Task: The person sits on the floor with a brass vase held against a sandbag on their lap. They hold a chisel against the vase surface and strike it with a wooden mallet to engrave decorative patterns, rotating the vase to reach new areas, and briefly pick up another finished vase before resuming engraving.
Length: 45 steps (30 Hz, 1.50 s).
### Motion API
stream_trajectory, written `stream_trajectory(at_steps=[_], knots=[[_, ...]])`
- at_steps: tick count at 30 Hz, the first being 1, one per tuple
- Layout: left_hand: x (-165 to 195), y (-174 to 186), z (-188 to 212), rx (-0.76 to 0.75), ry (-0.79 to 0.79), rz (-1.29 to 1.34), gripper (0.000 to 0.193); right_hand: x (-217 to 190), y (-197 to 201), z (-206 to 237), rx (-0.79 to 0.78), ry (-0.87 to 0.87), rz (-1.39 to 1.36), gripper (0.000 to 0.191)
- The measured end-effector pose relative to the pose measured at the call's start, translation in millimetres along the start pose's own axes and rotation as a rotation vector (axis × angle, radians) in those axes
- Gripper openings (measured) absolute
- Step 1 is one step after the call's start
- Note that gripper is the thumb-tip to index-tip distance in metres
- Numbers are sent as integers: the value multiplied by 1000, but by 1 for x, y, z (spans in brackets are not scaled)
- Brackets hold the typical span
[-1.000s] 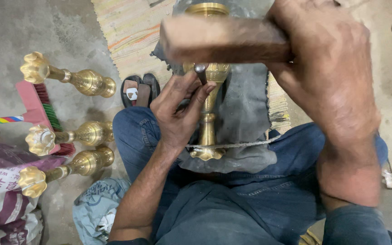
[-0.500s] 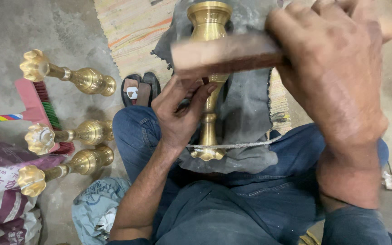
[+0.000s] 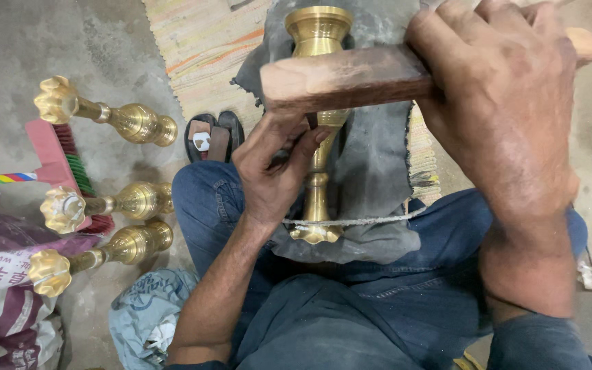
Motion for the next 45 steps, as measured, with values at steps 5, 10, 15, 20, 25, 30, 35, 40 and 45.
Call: stream_trajectory(at_steps=[5, 10, 15, 20, 25, 30, 35, 40, 45], knots=[[5, 0, -3, 1, -24, -29, 34, -2, 1, 0, -5, 9, 4, 23], [6, 0, -3, -7, 16, -45, 37, -2, -1, 0, 12, 22, 49, 22], [3, -1, -3, -22, 22, -71, 42, -2, -1, 0, -6, -12, -41, 25], [1, -1, -3, -13, 10, -42, 39, -1, 1, -1, 16, -17, -37, 23], [1, 0, -2, -23, 22, 7, 37, -2, -1, -1, 11, 0, -17, 22], [0, 1, -2, -4, 24, 19, 37, 1, -3, 1, 4, -5, -21, 23], [0, 2, -3, -14, 13, 25, 37, 1, -5, 3, -18, -43, -84, 21], [-3, 1, -3, -22, 79, 32, 38, 4, -9, 0, -31, -75, -177, 23], [-7, 1, -2, -36, 113, 7, 40, 3, -8, 0, -34, -101, -176, 22]])
Point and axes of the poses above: each hand's wrist, its own z-axis away from the middle knuckle, its own y-axis out of the back of the hand, x = y × z, the point moved 6 cm from there along -z, towards the middle knuckle, and after that the axes turned 11 degrees about x, right-handed, at the moved point
